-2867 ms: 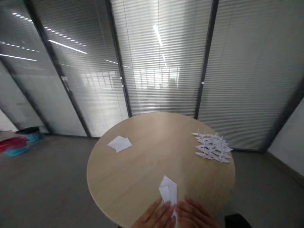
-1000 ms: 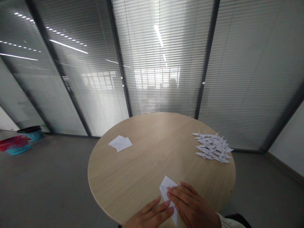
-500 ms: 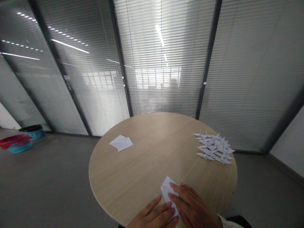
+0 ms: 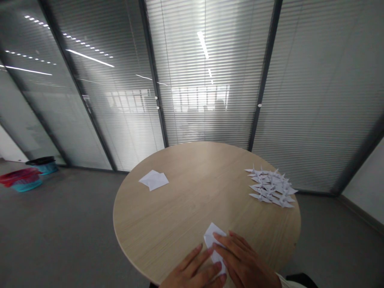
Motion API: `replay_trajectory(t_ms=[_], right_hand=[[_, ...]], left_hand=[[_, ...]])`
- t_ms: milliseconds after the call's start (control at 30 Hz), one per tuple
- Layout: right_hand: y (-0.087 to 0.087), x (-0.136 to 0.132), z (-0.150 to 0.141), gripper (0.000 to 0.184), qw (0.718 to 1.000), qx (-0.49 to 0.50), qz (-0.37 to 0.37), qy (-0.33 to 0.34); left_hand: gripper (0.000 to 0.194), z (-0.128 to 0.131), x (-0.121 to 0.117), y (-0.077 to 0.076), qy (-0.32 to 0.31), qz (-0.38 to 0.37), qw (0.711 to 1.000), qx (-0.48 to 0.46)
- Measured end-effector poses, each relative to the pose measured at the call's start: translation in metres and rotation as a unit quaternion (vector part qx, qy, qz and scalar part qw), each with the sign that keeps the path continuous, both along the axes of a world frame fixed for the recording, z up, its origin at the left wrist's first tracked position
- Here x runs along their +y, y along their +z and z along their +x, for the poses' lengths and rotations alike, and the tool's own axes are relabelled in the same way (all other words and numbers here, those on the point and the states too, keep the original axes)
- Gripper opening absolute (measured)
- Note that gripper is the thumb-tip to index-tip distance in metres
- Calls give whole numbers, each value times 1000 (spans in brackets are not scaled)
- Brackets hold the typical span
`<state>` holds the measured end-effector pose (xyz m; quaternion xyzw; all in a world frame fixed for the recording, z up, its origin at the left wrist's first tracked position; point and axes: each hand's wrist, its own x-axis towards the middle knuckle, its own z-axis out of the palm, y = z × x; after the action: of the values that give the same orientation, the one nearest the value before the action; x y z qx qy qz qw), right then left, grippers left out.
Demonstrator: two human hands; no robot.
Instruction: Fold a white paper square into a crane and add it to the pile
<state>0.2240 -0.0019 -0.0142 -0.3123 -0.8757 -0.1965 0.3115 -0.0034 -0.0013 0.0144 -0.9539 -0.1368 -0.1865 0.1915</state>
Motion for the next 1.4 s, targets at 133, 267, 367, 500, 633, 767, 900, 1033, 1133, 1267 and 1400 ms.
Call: replay_trajectory(t_ms=[133,267,367,500,633,767,900,1033,1133,1267,1400], right_hand=[[2,1,1,28,1000,-13,-2,11],[1,1,-2,29,1000,-5,-16,11],[-2,1,-4,33,999,43,-8,3],[-1,1,-4,33,1000,13,-8,12],[3,1,-3,31,1000,2,-5,10],[6,1,-1,31,1000,-12,-8,14],[6,2,0,32,1000,-19,-4,15],[6,1,0,33,1000,-16,1,15],[5,1,0,32,1000,-19,-6,13],[2,1,-1,32,1000,-12,-16,8],[1,1,-1,33,1000,-11,-12,3]], left_hand=[[30,2,0,-1,7,9,1000,-11],[31,2,1,-3,13,-11,1000,-11],[34,1,1,-5,36,-13,999,1],[32,-2,3,-5,39,1,999,-1],[33,-5,4,-3,53,22,998,12],[32,-6,5,1,54,23,998,29],[44,-5,7,6,53,-4,998,45],[60,-7,7,6,52,-36,998,28],[60,-9,8,5,55,-50,997,18],[62,-10,7,5,58,-70,996,20],[68,-10,6,6,56,-97,994,5]])
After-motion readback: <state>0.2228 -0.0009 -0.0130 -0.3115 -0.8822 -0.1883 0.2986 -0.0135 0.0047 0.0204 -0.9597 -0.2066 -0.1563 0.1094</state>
